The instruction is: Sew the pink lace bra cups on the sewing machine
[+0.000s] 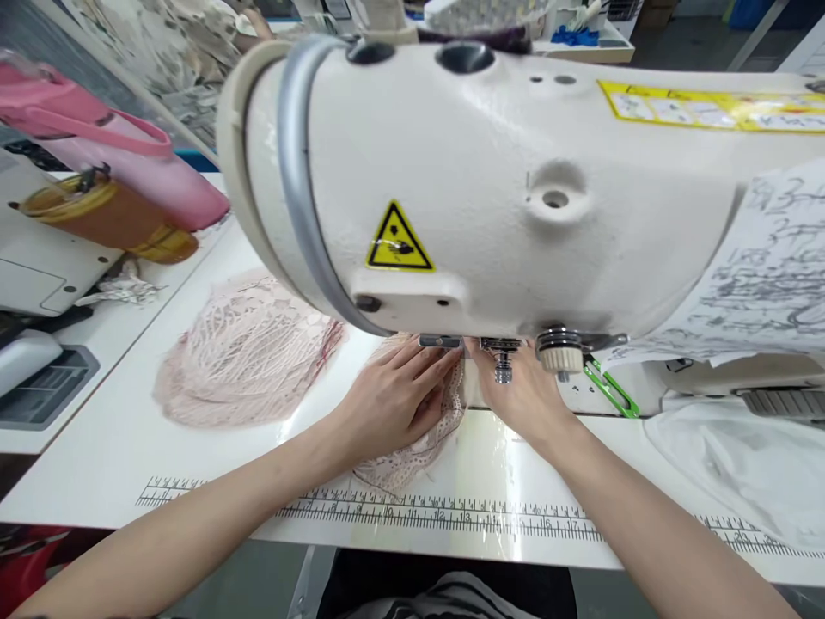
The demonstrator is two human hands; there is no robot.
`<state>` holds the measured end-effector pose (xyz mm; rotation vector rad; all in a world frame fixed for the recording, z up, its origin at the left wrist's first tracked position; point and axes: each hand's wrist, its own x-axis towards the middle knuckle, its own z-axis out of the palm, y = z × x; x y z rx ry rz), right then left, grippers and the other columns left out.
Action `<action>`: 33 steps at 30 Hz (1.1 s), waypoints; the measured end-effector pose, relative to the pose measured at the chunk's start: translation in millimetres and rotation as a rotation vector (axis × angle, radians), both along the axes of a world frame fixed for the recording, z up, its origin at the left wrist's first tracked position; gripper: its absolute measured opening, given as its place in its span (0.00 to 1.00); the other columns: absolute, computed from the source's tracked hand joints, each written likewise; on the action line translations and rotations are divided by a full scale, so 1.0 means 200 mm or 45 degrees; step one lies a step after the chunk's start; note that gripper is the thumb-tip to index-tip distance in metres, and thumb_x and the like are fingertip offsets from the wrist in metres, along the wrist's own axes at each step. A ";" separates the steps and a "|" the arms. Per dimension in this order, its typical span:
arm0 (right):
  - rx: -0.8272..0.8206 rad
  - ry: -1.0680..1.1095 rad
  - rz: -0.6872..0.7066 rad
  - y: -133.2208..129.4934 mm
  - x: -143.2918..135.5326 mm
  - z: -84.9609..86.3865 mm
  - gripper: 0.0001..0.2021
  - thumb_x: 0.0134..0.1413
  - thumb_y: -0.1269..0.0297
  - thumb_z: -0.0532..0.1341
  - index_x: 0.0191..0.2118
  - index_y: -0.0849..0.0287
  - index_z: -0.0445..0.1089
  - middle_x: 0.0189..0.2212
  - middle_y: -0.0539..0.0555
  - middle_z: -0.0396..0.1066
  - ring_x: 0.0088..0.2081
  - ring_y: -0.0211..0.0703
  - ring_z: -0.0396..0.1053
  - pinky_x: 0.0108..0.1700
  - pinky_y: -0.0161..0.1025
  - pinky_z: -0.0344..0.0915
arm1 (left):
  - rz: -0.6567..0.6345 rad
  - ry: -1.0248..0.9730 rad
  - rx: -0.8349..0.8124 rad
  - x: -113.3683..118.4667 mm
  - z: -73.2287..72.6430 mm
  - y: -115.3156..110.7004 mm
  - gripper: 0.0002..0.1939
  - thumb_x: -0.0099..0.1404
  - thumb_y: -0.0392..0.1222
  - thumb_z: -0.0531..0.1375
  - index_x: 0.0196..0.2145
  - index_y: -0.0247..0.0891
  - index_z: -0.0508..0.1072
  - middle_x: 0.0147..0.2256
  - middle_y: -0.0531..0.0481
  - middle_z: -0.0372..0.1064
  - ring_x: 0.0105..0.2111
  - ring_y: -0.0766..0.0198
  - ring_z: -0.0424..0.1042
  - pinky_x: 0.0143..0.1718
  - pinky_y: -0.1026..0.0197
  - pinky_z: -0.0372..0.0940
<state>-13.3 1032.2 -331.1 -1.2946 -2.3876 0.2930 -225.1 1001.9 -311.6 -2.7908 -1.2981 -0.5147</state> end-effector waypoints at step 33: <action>0.603 0.089 0.476 0.00 -0.02 0.07 0.16 0.51 0.84 0.50 0.34 0.58 0.69 0.33 0.47 0.75 0.36 0.37 0.67 0.33 0.36 0.56 | -0.574 0.187 0.486 -0.09 0.25 -0.19 0.06 0.68 0.38 0.59 0.41 0.38 0.75 0.44 0.51 0.76 0.39 0.65 0.74 0.34 0.63 0.69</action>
